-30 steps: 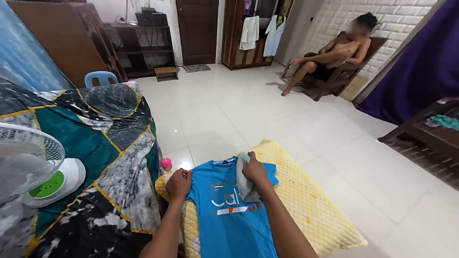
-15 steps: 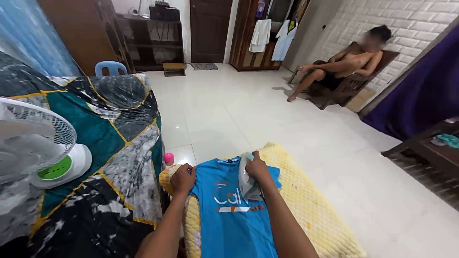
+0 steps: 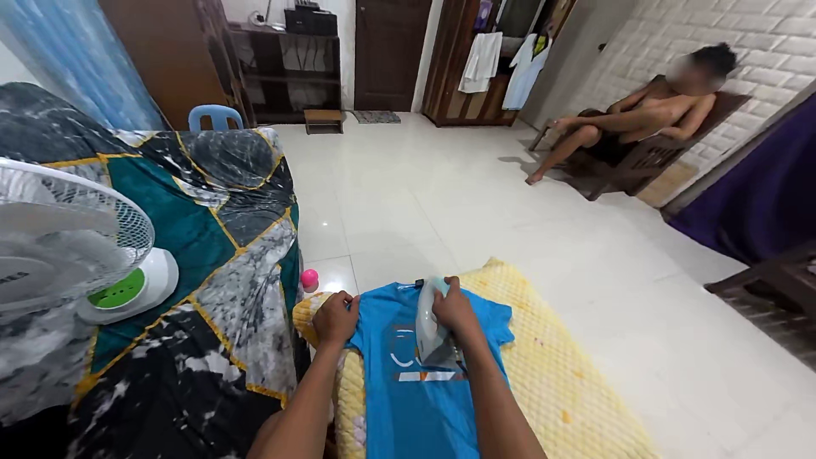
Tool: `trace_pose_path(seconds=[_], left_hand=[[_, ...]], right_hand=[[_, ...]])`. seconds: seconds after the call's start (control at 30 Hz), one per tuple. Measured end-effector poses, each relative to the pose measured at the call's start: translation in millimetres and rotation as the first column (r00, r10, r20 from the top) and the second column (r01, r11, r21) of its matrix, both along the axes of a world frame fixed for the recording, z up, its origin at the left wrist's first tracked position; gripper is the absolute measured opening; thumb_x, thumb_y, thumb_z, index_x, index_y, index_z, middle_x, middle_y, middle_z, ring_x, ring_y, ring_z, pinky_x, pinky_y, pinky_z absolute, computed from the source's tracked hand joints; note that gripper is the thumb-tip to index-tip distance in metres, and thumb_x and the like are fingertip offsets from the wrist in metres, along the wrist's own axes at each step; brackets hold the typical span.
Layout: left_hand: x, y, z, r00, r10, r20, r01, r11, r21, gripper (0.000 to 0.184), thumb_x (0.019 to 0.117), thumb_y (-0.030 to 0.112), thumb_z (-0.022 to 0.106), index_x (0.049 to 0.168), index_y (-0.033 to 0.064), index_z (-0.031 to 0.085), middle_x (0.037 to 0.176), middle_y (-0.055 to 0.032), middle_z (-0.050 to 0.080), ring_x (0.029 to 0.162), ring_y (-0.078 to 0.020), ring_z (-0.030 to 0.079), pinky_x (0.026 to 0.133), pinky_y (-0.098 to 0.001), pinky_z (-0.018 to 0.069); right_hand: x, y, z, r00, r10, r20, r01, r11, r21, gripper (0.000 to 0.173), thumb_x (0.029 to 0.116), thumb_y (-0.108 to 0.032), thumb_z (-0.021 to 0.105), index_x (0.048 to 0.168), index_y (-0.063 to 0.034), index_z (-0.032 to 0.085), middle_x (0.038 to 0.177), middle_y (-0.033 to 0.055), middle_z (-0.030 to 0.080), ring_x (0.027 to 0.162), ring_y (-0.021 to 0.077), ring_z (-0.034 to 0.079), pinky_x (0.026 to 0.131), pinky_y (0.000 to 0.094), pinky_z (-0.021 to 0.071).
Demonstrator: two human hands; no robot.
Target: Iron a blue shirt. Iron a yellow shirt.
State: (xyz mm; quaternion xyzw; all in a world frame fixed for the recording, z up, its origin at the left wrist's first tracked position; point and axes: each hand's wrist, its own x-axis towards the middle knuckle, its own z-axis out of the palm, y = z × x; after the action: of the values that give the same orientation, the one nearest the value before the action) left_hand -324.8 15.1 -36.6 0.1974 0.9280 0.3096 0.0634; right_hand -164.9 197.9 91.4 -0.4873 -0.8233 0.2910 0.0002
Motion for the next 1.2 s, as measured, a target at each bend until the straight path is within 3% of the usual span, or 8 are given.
trace_pose_path(seconds=[0.13, 0.23, 0.33, 0.43, 0.63, 0.9, 1.07, 1.2], left_hand=[[-0.3, -1.5, -2.6, 1.000, 0.000, 0.003, 0.000, 1.000, 0.010, 0.035, 0.0988, 0.051, 0.058, 0.102, 0.0204, 0.075, 0.093, -0.0022, 0.073, 0.088, -0.0226, 0.070, 0.077, -0.0522, 0.0542], [-2.5, -1.5, -0.5, 1.000, 0.002, 0.009, -0.003, 1.000, 0.023, 0.035, 0.0991, 0.052, 0.057, 0.103, 0.0218, 0.076, 0.096, -0.0010, 0.073, 0.090, -0.0214, 0.070, 0.078, -0.0510, 0.0543], [-2.8, -2.1, -3.8, 1.000, 0.002, 0.009, -0.002, 0.999, 0.050, 0.037, 0.0992, 0.052, 0.057, 0.104, 0.0218, 0.078, 0.099, -0.0021, 0.073, 0.097, -0.0225, 0.069, 0.087, -0.0515, 0.0532], [-4.6, -3.3, -7.4, 1.000, -0.001, -0.008, 0.002, 0.997, 0.079, 0.038, 0.0994, 0.053, 0.056, 0.104, 0.0218, 0.078, 0.098, -0.0022, 0.073, 0.098, -0.0226, 0.068, 0.093, -0.0532, 0.0499], [-1.5, -3.2, -3.8, 1.000, 0.004, 0.024, -0.005, 0.997, 0.071, 0.037, 0.0964, 0.055, 0.061, 0.103, 0.0227, 0.077, 0.095, -0.0010, 0.072, 0.095, -0.0216, 0.068, 0.092, -0.0530, 0.0492], [-2.1, -2.6, -4.2, 1.000, -0.002, 0.007, 0.002, 0.998, 0.058, 0.039, 0.0945, 0.057, 0.061, 0.101, 0.0215, 0.077, 0.093, -0.0009, 0.072, 0.093, -0.0210, 0.068, 0.088, -0.0514, 0.0508], [-0.4, -3.5, -4.6, 1.000, -0.005, 0.010, 0.004, 0.998, 0.058, 0.037, 0.0955, 0.054, 0.062, 0.103, 0.0205, 0.077, 0.094, -0.0025, 0.073, 0.094, -0.0226, 0.068, 0.088, -0.0520, 0.0511], [-1.0, -3.7, -6.7, 1.000, 0.013, 0.013, -0.014, 0.998, 0.063, 0.035, 0.0966, 0.052, 0.062, 0.102, 0.0214, 0.077, 0.094, -0.0020, 0.073, 0.093, -0.0219, 0.069, 0.087, -0.0512, 0.0515]], right_hand=[[-3.4, -18.2, 1.1, 0.997, 0.002, 0.071, -0.004, 1.000, 0.029, 0.057, 0.1065, -0.033, 0.049, 0.157, -0.0135, 0.032, 0.116, 0.0214, 0.071, 0.107, 0.0382, 0.071, 0.091, 0.0575, 0.0570], [20.2, -57.9, -0.4, 0.996, 0.042, 0.081, -0.044, 0.998, 0.032, 0.055, 0.1063, -0.034, 0.050, 0.157, -0.0165, 0.035, 0.107, 0.0199, 0.073, 0.098, 0.0380, 0.073, 0.086, 0.0581, 0.0582], [36.3, -86.0, -0.6, 0.990, 0.105, 0.095, -0.105, 0.994, -0.005, 0.056, 0.1066, -0.035, 0.050, 0.158, -0.0193, 0.034, 0.105, 0.0176, 0.073, 0.095, 0.0356, 0.073, 0.084, 0.0560, 0.0590], [25.4, -75.6, -0.7, 0.989, 0.141, 0.034, -0.140, 0.989, -0.045, 0.056, 0.1064, -0.033, 0.053, 0.157, -0.0171, 0.035, 0.108, 0.0198, 0.072, 0.096, 0.0367, 0.073, 0.086, 0.0573, 0.0585], [-27.0, -39.7, -3.3, 0.985, 0.168, 0.035, -0.167, 0.986, -0.023, 0.055, 0.1069, -0.032, 0.051, 0.156, -0.0132, 0.034, 0.115, 0.0207, 0.071, 0.104, 0.0363, 0.072, 0.091, 0.0551, 0.0572], [15.8, -93.7, 0.0, 0.963, 0.246, 0.108, -0.240, 0.968, -0.066, 0.057, 0.1069, -0.035, 0.050, 0.159, -0.0202, 0.031, 0.105, 0.0167, 0.072, 0.093, 0.0343, 0.073, 0.085, 0.0541, 0.0592], [-25.9, -70.2, -5.8, 0.941, 0.336, 0.044, -0.333, 0.941, -0.063, 0.054, 0.1072, -0.034, 0.050, 0.156, -0.0166, 0.036, 0.111, 0.0182, 0.071, 0.100, 0.0345, 0.072, 0.089, 0.0545, 0.0580], [-38.7, -75.2, -4.6, 0.935, 0.334, 0.122, -0.329, 0.942, -0.065, 0.055, 0.1075, -0.035, 0.046, 0.158, -0.0179, 0.031, 0.112, 0.0184, 0.071, 0.102, 0.0357, 0.072, 0.089, 0.0558, 0.0577]])
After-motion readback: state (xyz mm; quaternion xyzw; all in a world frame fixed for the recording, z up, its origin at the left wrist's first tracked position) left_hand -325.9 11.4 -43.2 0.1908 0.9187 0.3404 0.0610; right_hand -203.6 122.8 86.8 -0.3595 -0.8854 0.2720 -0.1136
